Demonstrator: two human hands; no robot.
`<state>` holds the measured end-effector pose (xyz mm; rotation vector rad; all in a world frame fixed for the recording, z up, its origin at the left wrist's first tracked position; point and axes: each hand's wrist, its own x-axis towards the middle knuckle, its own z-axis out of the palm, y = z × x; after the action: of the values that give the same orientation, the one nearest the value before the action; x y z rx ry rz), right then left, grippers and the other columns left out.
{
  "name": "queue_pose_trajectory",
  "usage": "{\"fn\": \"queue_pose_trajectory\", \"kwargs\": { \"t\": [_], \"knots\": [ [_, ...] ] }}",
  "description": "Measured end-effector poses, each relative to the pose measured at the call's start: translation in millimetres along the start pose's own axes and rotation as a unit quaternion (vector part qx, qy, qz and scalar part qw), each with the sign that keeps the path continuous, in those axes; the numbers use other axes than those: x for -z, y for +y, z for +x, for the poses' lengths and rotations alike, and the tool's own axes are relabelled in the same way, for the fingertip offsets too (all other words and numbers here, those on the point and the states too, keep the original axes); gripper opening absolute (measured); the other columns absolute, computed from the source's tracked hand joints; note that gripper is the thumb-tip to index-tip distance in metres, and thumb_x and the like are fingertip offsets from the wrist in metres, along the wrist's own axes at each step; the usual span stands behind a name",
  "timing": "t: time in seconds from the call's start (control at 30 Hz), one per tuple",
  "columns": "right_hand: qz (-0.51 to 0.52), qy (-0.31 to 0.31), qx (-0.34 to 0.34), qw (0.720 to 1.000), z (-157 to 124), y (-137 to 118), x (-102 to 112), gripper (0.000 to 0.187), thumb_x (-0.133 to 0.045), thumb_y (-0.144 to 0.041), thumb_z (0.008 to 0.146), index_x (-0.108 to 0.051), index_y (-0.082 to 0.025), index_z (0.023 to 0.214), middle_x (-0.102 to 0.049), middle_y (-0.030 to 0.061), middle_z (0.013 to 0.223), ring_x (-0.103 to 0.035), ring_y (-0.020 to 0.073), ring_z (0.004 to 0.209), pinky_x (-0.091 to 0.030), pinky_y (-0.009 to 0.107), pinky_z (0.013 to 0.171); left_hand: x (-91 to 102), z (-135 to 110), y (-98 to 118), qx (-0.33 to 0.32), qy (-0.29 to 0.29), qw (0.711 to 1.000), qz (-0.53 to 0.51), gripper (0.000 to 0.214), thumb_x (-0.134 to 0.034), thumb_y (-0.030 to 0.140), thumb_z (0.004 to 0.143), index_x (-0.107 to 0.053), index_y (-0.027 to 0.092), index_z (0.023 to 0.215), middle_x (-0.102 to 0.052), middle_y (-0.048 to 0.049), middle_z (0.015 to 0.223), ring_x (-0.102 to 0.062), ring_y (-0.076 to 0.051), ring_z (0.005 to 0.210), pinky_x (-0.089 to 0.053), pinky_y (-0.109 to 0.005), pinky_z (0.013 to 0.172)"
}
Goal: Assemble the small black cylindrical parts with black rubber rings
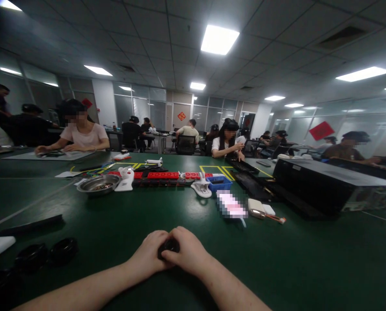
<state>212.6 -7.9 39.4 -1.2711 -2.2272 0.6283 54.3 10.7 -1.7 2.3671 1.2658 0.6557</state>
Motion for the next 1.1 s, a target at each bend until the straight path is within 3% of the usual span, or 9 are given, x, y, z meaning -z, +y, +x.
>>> {"fn": "queue_pose_trajectory", "kwargs": {
  "t": [0.13, 0.3, 0.47, 0.57, 0.63, 0.77, 0.93, 1.0, 1.1],
  "knots": [
    [0.018, -0.026, 0.038, 0.999, -2, -2, 3, 0.034, -0.062, -0.006, 0.061, -0.059, -0.020, 0.092, -0.059, 0.0001, 0.090, -0.054, 0.0161, 0.086, -0.041, 0.024, 0.076, -2.7, 3, -4, -0.007, 0.001, 1.000, -0.011, 0.043, -0.073, 0.039, 0.056, -0.060, 0.018, 0.092, -0.058, -0.0055, 0.092, -0.053, -0.025, 0.086, -0.043, -0.036, 0.078],
    [0.004, 0.062, 0.012, 0.998, -2, -2, -7, 0.037, -0.070, -0.020, 0.060, -0.053, -0.017, 0.093, -0.055, 0.0039, 0.093, -0.050, 0.0204, 0.090, -0.040, 0.030, 0.078, -5.4, 7, -15, -0.052, -0.025, 0.998, -0.023, 0.053, -0.080, 0.046, 0.046, -0.064, 0.024, 0.092, -0.058, -0.0030, 0.103, -0.051, -0.027, 0.098, -0.038, -0.037, 0.088],
    [0.049, 0.015, 0.008, 0.999, -3, -4, -11, 0.031, -0.065, -0.013, 0.064, -0.053, -0.019, 0.092, -0.057, 0.0017, 0.087, -0.053, 0.0184, 0.083, -0.042, 0.029, 0.074, -0.2, 8, -19, -0.085, -0.073, 0.994, -0.018, 0.051, -0.080, 0.046, 0.047, -0.065, 0.024, 0.091, -0.057, -0.0028, 0.102, -0.049, -0.026, 0.097, -0.038, -0.038, 0.087],
    [0.125, -0.025, 0.038, 0.991, -6, -5, -5, 0.045, -0.053, -0.001, 0.062, -0.049, -0.020, 0.103, -0.056, 0.0020, 0.096, -0.054, 0.0170, 0.088, -0.043, 0.028, 0.076, 3.8, 9, -20, -0.090, -0.092, 0.992, -0.019, 0.044, -0.079, 0.043, 0.052, -0.065, 0.023, 0.089, -0.056, -0.0024, 0.100, -0.048, -0.026, 0.096, -0.040, -0.036, 0.084],
    [0.144, -0.016, 0.043, 0.988, -7, -5, -3, 0.051, -0.052, 0.002, 0.059, -0.048, -0.020, 0.105, -0.053, 0.0027, 0.101, -0.052, 0.0176, 0.094, -0.042, 0.028, 0.080, 5.1, 10, -21, -0.103, -0.093, 0.990, -0.024, 0.037, -0.078, 0.040, 0.054, -0.066, 0.025, 0.086, -0.056, -0.0019, 0.101, -0.048, -0.025, 0.098, -0.038, -0.036, 0.085],
    [0.079, 0.030, 0.035, 0.996, -7, -7, -8, 0.036, -0.060, -0.008, 0.064, -0.051, -0.020, 0.096, -0.051, 0.0030, 0.098, -0.048, 0.0195, 0.094, -0.039, 0.032, 0.083, 6.1, 8, -18, -0.113, -0.089, 0.989, -0.036, 0.040, -0.077, 0.044, 0.054, -0.066, 0.027, 0.088, -0.056, -0.0020, 0.105, -0.047, -0.026, 0.100, -0.032, -0.044, 0.093],
    [0.018, 0.059, 0.020, 0.998, -3, -7, -25, 0.011, -0.050, -0.017, 0.080, -0.051, -0.018, 0.091, -0.052, 0.0043, 0.090, -0.049, 0.0181, 0.086, -0.040, 0.030, 0.078, 5.0, -2, 1, -0.061, -0.076, 0.994, -0.041, 0.065, -0.076, 0.048, 0.050, -0.057, 0.029, 0.109, -0.056, -0.0037, 0.111, -0.046, -0.029, 0.107, -0.012, -0.056, 0.103],
    [-0.026, 0.080, 0.012, 0.996, -2, -8, -27, 0.012, -0.052, -0.019, 0.079, -0.050, -0.018, 0.091, -0.053, 0.0048, 0.090, -0.049, 0.0186, 0.086, -0.040, 0.030, 0.077, 2.3, -6, 10, -0.042, -0.060, 0.997, -0.036, 0.059, -0.074, 0.046, 0.053, -0.059, 0.028, 0.107, -0.057, -0.0047, 0.110, -0.046, -0.029, 0.108, -0.013, -0.055, 0.104],
    [-0.093, 0.082, -0.052, 0.991, -2, -11, -22, 0.020, -0.056, -0.031, 0.077, -0.050, -0.018, 0.091, -0.054, 0.0051, 0.087, -0.051, 0.0198, 0.081, -0.040, 0.031, 0.073, -1.5, -8, 16, -0.018, -0.042, 0.999, -0.020, 0.044, -0.071, 0.045, 0.058, -0.064, 0.024, 0.096, -0.059, -0.0056, 0.102, -0.051, -0.027, 0.101, -0.018, -0.051, 0.103]
  ]
}}
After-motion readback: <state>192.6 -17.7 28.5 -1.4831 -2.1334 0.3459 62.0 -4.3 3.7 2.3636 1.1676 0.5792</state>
